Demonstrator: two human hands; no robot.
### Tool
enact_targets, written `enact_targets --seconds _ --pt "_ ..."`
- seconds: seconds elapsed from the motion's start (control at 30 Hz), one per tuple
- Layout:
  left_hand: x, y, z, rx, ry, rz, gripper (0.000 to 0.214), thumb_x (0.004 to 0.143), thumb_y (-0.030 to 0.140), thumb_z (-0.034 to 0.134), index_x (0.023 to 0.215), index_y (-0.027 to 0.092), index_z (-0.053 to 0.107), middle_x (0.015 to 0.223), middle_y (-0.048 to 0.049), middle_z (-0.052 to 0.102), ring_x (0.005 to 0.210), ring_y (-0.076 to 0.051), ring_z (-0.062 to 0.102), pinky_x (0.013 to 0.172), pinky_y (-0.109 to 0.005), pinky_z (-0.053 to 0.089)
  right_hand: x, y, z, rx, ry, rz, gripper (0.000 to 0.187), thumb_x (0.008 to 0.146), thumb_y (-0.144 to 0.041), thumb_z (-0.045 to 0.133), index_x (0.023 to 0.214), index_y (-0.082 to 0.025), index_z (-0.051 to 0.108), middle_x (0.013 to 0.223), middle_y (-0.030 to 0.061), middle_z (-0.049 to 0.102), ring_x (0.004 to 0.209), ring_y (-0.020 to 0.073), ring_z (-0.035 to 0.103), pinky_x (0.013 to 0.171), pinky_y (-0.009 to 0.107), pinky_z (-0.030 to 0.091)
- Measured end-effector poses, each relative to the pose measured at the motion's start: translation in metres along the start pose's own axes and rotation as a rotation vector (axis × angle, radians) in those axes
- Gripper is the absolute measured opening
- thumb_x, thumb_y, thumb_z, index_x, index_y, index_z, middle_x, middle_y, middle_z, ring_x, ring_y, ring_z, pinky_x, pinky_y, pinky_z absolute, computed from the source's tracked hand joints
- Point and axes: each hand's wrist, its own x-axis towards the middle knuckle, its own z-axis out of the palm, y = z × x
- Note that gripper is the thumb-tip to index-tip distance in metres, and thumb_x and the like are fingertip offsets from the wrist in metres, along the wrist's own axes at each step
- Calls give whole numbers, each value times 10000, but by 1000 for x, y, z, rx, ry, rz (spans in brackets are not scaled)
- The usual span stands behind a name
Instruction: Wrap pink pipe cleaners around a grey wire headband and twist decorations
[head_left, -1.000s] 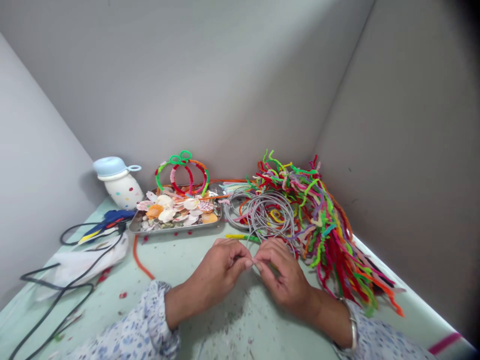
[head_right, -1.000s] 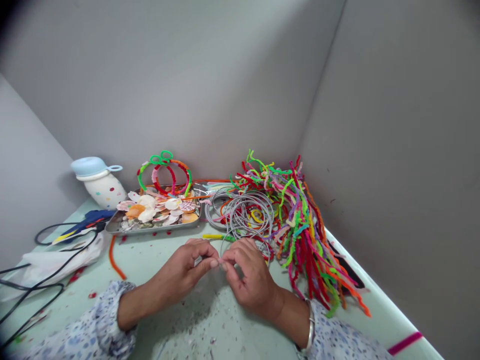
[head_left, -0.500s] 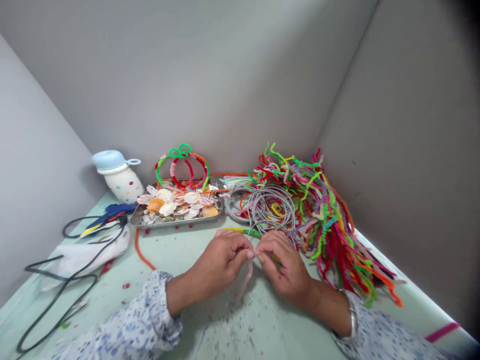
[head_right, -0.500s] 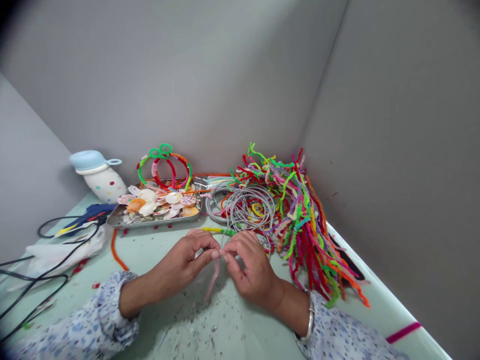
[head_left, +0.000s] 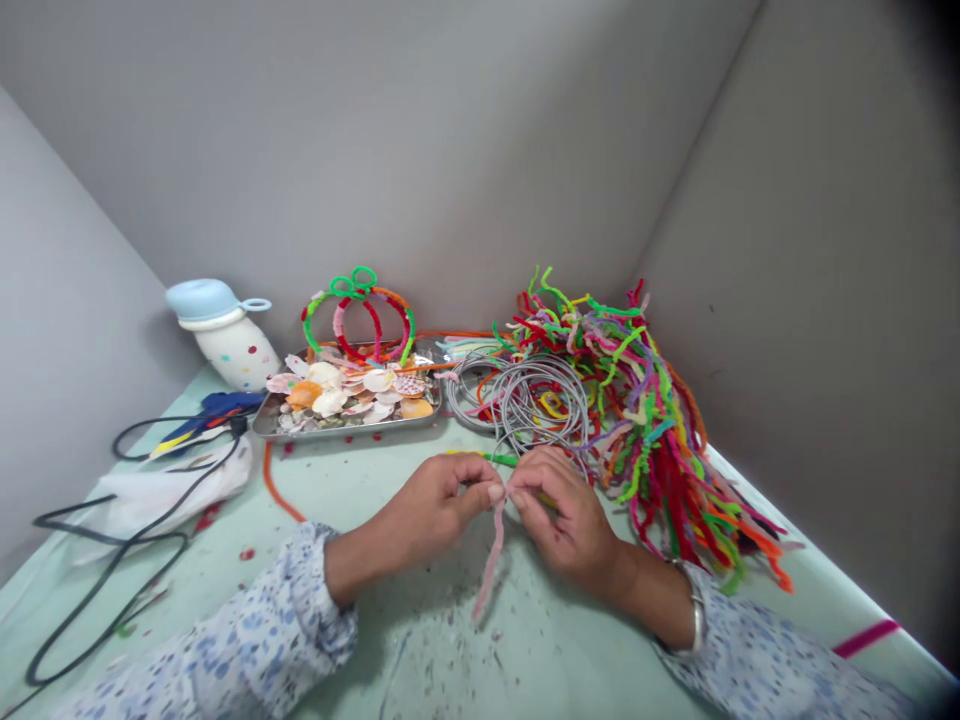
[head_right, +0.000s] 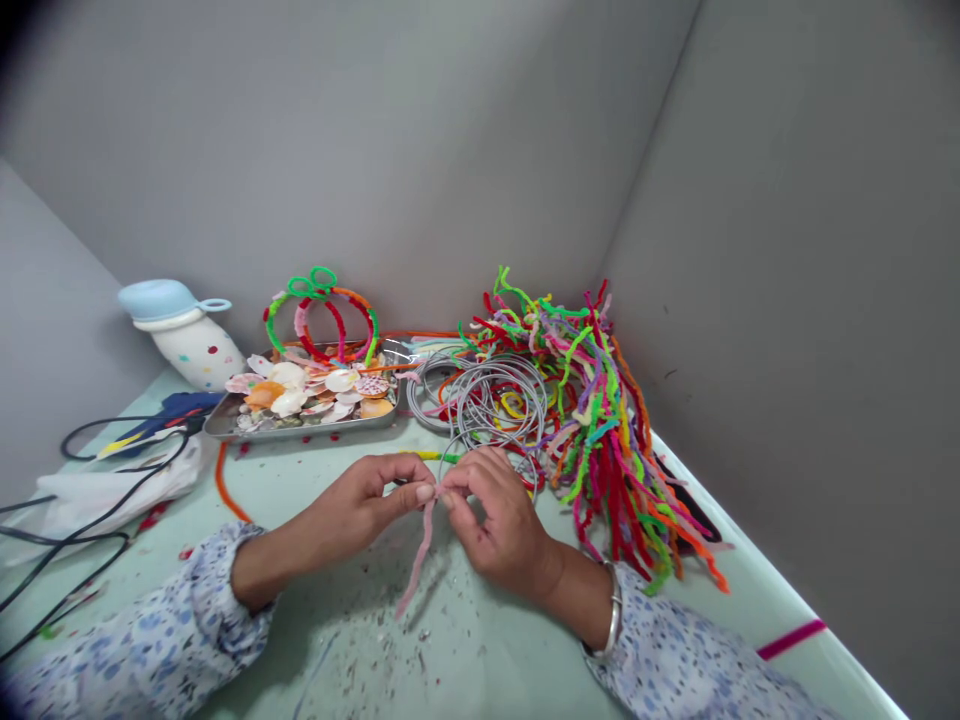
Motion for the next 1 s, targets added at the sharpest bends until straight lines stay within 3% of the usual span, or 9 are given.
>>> enact_targets --seconds 0.43,0.57,0.7,0.87,1.0 --pt "0 -1 0 13 10 44 259 913 328 495 776 151 625 757 -21 606 743 -152 535 704 -262 419 0 1 1 6 9 24 77 895 -147 499 917 -209 538 811 35 564 803 197 514 747 377 406" --pt "0 0 -3 59 33 121 218 916 288 477 848 179 654 833 -36 643 810 -176 575 764 -302 433 -2 3 1 47 36 73 68 900 -163 505 904 -213 551 805 26 562 790 187 518 750 370 407" --pt "0 -7 -3 221 134 271 133 859 217 530 928 206 642 915 -44 664 914 -208 575 851 -364 409 -3 5 0 82 44 120 67 908 -187 506 899 -212 567 812 25 569 796 182 526 755 361 411" --pt "2 -23 4 424 324 448 145 817 124 559 929 198 614 888 -34 660 878 -197 564 847 -377 391 -2 4 0 84 39 134 69 908 -200 505 888 -209 570 809 25 575 787 181 532 753 356 417" --pt "2 -27 8 495 379 509 54 848 197 620 902 196 618 851 -28 670 833 -187 567 823 -363 394 -2 4 0 85 23 133 77 906 -213 502 896 -209 578 818 33 587 795 191 536 756 365 426"
